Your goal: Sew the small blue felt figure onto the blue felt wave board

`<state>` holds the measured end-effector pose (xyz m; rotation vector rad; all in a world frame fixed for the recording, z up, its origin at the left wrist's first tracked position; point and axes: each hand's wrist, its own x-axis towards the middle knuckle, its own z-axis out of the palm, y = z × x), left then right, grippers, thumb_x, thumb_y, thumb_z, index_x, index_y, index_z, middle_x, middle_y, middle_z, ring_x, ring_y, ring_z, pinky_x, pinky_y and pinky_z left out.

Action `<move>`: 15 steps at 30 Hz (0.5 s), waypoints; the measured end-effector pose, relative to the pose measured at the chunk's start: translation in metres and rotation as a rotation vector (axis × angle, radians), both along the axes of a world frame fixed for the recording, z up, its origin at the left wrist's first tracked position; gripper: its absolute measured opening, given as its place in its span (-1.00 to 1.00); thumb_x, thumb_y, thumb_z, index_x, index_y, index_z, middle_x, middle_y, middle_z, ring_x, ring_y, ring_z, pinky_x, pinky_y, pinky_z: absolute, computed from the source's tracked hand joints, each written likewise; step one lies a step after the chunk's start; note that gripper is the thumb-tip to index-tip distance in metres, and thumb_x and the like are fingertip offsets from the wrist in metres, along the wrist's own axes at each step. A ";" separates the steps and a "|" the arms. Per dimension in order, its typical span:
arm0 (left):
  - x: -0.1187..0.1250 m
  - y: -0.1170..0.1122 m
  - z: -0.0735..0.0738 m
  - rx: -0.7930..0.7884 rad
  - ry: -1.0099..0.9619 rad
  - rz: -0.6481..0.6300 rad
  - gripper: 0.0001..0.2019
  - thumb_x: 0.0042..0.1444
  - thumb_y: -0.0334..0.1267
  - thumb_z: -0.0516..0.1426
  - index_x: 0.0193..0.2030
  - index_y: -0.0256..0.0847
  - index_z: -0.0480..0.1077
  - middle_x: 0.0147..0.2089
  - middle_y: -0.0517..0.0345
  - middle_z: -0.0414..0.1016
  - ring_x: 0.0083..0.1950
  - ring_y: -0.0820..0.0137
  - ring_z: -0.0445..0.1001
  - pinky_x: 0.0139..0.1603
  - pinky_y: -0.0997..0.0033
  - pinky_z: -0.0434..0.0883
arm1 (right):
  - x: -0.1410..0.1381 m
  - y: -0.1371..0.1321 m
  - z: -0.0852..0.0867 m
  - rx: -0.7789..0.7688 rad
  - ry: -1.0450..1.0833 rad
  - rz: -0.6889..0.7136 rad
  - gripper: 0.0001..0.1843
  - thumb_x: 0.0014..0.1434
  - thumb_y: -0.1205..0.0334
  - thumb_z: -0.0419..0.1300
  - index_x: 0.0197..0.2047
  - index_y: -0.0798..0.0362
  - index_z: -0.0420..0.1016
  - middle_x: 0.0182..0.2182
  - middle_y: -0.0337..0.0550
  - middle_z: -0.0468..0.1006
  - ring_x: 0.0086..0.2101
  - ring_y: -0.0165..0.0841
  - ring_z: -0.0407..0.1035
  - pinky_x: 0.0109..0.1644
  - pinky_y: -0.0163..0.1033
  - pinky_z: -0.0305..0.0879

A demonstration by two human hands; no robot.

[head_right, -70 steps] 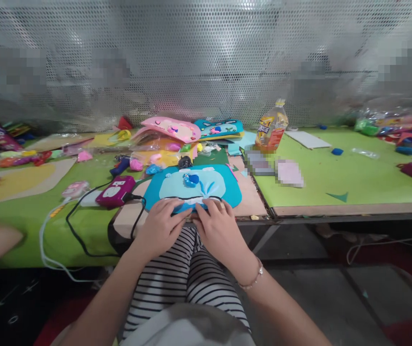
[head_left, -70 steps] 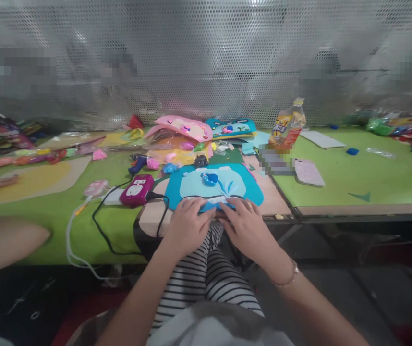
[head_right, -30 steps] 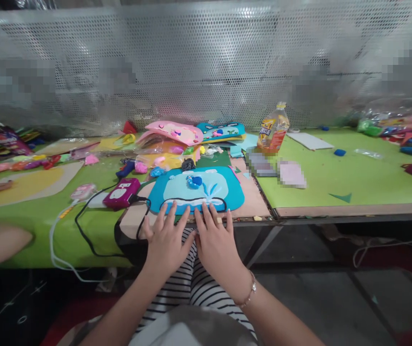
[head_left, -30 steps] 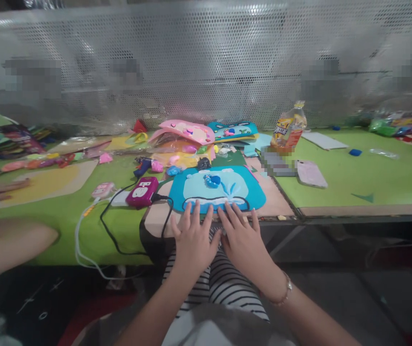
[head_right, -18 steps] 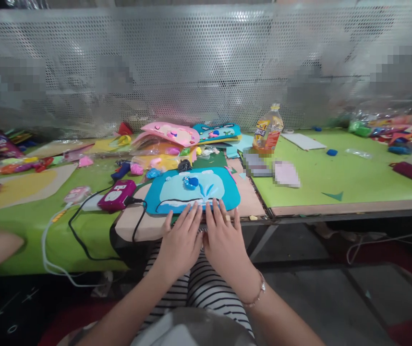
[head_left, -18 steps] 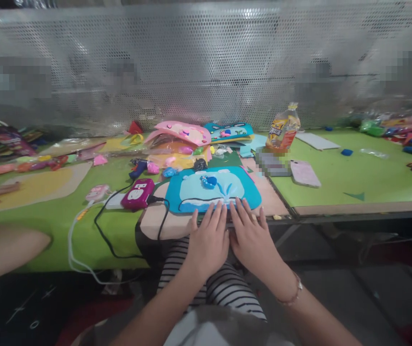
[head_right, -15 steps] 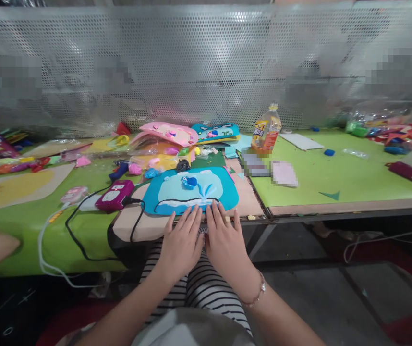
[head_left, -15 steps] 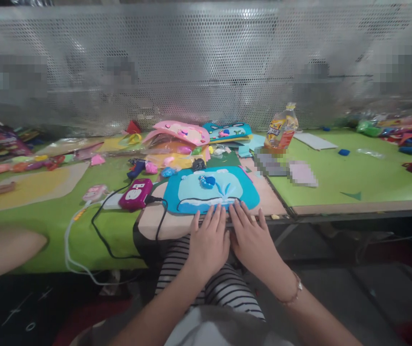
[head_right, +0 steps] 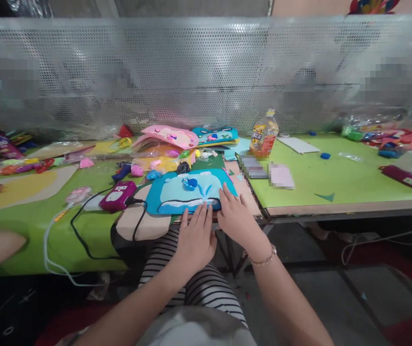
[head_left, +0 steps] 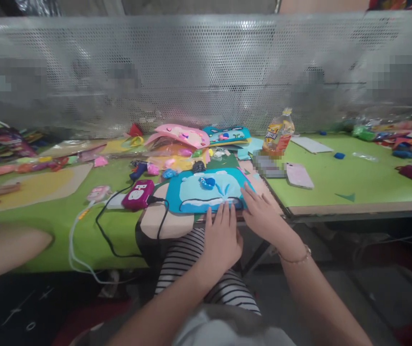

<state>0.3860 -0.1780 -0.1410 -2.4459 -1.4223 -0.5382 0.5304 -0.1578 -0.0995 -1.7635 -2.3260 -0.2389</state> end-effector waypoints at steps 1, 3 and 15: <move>0.000 0.002 -0.001 -0.004 -0.001 -0.005 -0.41 0.14 -0.18 -0.08 0.30 -0.35 0.06 0.35 -0.07 0.04 0.36 0.20 0.00 0.35 -0.02 -0.14 | 0.002 0.003 -0.003 -0.010 -0.007 0.009 -0.40 0.17 0.38 -0.21 0.27 0.36 0.09 0.28 0.18 0.05 0.24 -0.11 0.03 0.21 0.17 0.05; -0.001 0.005 0.000 -0.010 -0.006 -0.021 -0.44 0.14 -0.19 -0.08 0.29 -0.31 0.10 0.33 -0.06 0.10 0.33 0.19 0.04 0.34 -0.02 -0.12 | 0.005 0.007 -0.009 -0.030 -0.035 0.056 -0.43 0.20 0.36 -0.22 0.24 0.33 0.15 0.25 0.15 0.13 0.23 -0.10 0.04 0.21 0.18 0.05; 0.001 0.012 0.013 -0.025 -0.020 -0.060 -0.44 0.07 -0.21 -0.01 0.25 -0.24 0.16 0.20 -0.07 0.26 0.21 0.15 0.16 0.31 -0.07 -0.07 | 0.019 0.006 -0.020 0.061 -0.115 0.204 -0.52 0.31 0.29 -0.21 0.25 0.14 0.18 0.27 0.04 0.08 0.25 -0.15 -0.01 0.19 0.12 0.08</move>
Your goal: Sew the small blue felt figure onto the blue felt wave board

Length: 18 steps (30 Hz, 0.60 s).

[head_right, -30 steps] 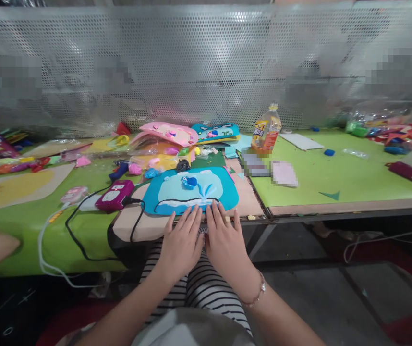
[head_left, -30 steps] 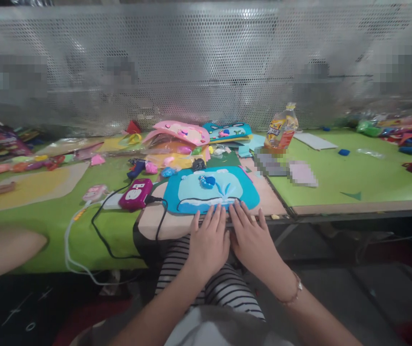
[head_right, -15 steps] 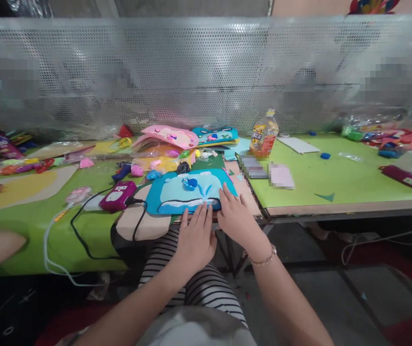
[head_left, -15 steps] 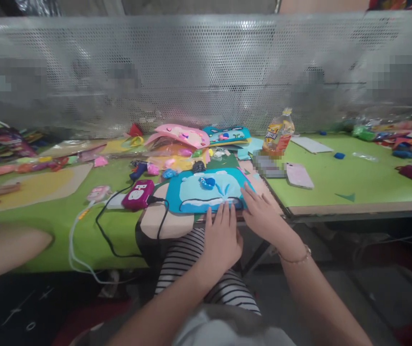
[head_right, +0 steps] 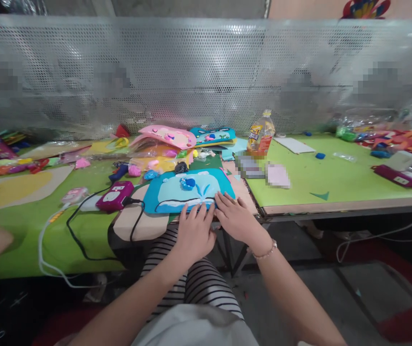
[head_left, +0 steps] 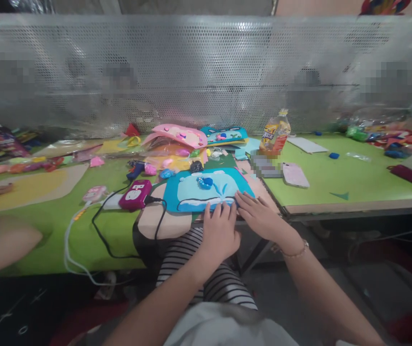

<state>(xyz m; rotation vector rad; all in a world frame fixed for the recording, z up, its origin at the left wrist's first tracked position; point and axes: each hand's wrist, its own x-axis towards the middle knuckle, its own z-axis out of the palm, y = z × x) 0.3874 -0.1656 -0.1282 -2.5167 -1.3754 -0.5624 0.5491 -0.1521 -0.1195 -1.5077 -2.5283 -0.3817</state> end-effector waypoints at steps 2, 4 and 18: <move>0.000 0.000 -0.003 0.011 0.004 0.001 -0.44 0.06 -0.18 0.00 0.24 -0.26 0.18 0.19 -0.07 0.26 0.21 0.14 0.16 0.31 -0.06 -0.07 | -0.003 0.005 0.001 -0.008 0.063 -0.046 -0.50 0.33 0.28 -0.25 0.27 0.14 0.14 0.28 0.02 0.06 0.26 -0.18 -0.03 0.21 0.09 0.07; -0.001 0.001 -0.006 0.030 0.006 -0.002 -0.43 0.07 -0.16 -0.01 0.24 -0.32 0.18 0.21 -0.09 0.24 0.22 0.15 0.15 0.32 -0.04 -0.08 | -0.008 0.009 0.001 -0.017 0.131 -0.100 -0.48 0.32 0.25 -0.26 0.29 0.15 0.10 0.27 -0.01 0.09 0.26 -0.19 -0.02 0.23 0.05 0.05; -0.002 0.006 -0.021 0.122 -0.012 -0.013 -0.42 0.07 -0.21 -0.05 0.21 -0.47 0.20 0.24 -0.14 0.23 0.26 0.18 0.15 0.34 0.02 -0.10 | -0.017 0.015 0.002 -0.019 0.140 -0.057 -0.47 0.31 0.20 -0.22 0.30 0.12 0.08 0.26 -0.07 0.13 0.24 -0.22 0.03 0.24 0.03 0.00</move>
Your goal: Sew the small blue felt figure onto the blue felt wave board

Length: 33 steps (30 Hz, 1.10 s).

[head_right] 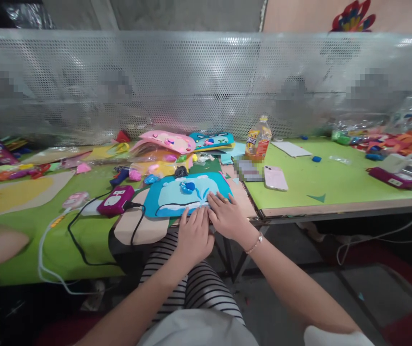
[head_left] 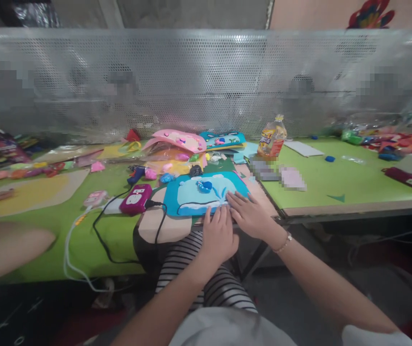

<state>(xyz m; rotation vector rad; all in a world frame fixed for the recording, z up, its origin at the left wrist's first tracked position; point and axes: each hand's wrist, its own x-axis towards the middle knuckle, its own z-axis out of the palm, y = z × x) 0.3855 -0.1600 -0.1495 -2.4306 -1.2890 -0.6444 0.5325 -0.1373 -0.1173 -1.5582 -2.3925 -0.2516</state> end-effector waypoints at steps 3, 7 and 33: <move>0.000 0.001 -0.002 0.010 -0.009 -0.002 -0.43 0.06 -0.22 -0.04 0.21 -0.47 0.22 0.24 -0.14 0.25 0.25 0.17 0.18 0.34 0.03 -0.09 | -0.001 -0.001 0.001 -0.006 0.014 0.022 -0.47 0.31 0.20 -0.24 0.30 0.09 0.08 0.27 -0.12 0.12 0.25 -0.24 0.00 0.28 0.06 -0.12; 0.002 0.002 -0.005 0.023 -0.033 0.019 -0.44 0.05 -0.23 -0.03 0.20 -0.46 0.23 0.23 -0.16 0.25 0.23 0.15 0.21 0.31 0.05 -0.01 | -0.003 -0.001 0.002 -0.024 0.033 0.024 -0.48 0.32 0.18 -0.26 0.29 0.06 0.10 0.26 -0.14 0.15 0.24 -0.25 0.03 0.30 0.09 -0.22; -0.055 0.018 0.028 -0.180 0.108 0.137 -0.31 0.20 0.12 -0.19 0.28 -0.42 0.09 0.32 -0.22 0.08 0.34 0.14 0.05 0.27 0.00 0.08 | -0.005 -0.012 0.005 0.075 0.003 0.025 -0.42 0.34 0.09 -0.25 0.30 0.23 0.06 0.28 0.06 0.06 0.26 -0.19 -0.03 0.28 0.02 -0.05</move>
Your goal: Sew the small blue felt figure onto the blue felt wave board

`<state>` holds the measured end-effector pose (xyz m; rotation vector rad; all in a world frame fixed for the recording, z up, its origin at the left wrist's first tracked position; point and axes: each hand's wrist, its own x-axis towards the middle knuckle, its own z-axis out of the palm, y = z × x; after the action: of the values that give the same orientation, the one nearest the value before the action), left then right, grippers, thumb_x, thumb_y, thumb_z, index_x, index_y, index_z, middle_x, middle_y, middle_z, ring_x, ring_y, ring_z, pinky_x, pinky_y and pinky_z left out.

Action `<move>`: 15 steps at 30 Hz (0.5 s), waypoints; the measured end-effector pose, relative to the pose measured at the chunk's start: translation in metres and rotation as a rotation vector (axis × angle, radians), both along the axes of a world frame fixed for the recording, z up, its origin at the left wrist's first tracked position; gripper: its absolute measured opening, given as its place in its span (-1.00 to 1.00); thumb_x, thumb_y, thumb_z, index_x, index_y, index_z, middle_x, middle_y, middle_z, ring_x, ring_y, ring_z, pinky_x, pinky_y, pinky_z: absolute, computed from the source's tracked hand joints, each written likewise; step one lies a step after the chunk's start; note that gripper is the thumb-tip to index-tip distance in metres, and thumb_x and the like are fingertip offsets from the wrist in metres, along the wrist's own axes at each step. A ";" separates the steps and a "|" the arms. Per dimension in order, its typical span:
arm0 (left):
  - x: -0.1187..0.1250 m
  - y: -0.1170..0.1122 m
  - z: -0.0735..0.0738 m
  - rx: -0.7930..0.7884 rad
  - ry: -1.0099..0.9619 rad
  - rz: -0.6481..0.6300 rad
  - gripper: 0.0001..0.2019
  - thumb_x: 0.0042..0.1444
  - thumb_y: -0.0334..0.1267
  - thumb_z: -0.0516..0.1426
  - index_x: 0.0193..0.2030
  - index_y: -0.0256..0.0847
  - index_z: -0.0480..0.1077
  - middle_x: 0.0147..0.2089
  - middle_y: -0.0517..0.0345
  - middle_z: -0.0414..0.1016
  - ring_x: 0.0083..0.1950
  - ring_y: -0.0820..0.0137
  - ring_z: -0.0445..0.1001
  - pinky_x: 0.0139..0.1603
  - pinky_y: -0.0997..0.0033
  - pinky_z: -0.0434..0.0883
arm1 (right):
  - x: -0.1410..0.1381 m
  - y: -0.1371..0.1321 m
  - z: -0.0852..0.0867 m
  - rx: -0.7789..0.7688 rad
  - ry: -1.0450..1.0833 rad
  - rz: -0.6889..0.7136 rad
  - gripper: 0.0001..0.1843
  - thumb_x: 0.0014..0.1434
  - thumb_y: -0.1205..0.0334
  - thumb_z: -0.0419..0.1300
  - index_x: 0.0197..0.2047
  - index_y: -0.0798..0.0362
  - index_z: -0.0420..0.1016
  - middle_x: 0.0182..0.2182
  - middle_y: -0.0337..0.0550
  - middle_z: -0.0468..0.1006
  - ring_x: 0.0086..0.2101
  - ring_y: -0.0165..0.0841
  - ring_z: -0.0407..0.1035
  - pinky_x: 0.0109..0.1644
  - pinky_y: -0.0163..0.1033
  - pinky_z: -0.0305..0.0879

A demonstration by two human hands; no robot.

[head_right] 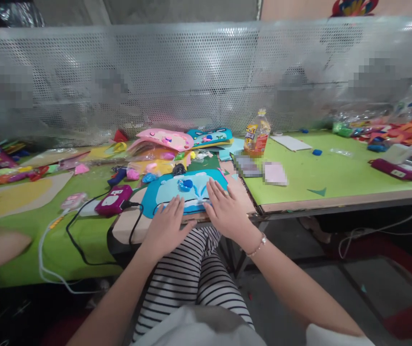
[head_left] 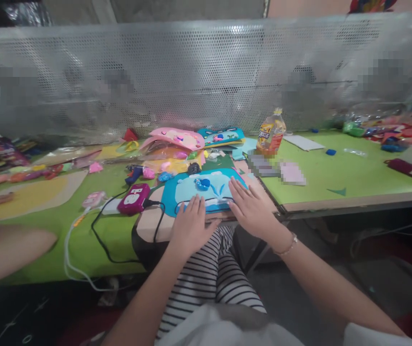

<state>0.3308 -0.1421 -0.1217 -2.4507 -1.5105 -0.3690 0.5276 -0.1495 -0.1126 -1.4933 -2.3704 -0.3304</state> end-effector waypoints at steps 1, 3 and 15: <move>-0.002 0.001 0.000 -0.017 0.012 -0.005 -0.30 0.20 0.13 -0.20 0.28 -0.42 0.09 0.33 -0.21 0.06 0.34 0.15 0.04 0.26 0.01 0.10 | -0.003 0.000 -0.001 -0.003 0.000 0.019 -0.42 0.34 0.09 -0.24 0.30 0.24 0.05 0.28 0.07 0.06 0.26 -0.19 -0.04 0.27 0.00 -0.04; -0.005 0.001 0.001 -0.013 0.012 -0.003 -0.27 0.19 0.15 -0.21 0.31 -0.41 0.03 0.36 -0.19 -0.02 0.37 0.14 -0.02 0.26 0.02 0.10 | -0.007 0.001 -0.003 -0.039 -0.010 0.059 -0.41 0.33 0.08 -0.23 0.30 0.26 0.05 0.27 0.09 0.08 0.26 -0.19 -0.03 0.26 -0.02 0.00; -0.005 -0.012 -0.007 0.029 -0.056 -0.048 -0.27 0.18 0.05 -0.08 0.35 -0.41 -0.10 0.37 -0.12 -0.04 0.36 0.16 -0.01 0.30 0.03 0.07 | -0.019 -0.012 -0.011 -0.047 -0.003 0.151 -0.39 0.33 0.02 -0.23 0.32 0.21 0.02 0.28 -0.02 0.08 0.26 -0.20 -0.04 0.29 0.03 -0.06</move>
<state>0.3263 -0.1540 -0.1283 -2.4772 -1.4598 -0.4691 0.5086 -0.1613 -0.1236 -1.3239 -2.4912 -0.2423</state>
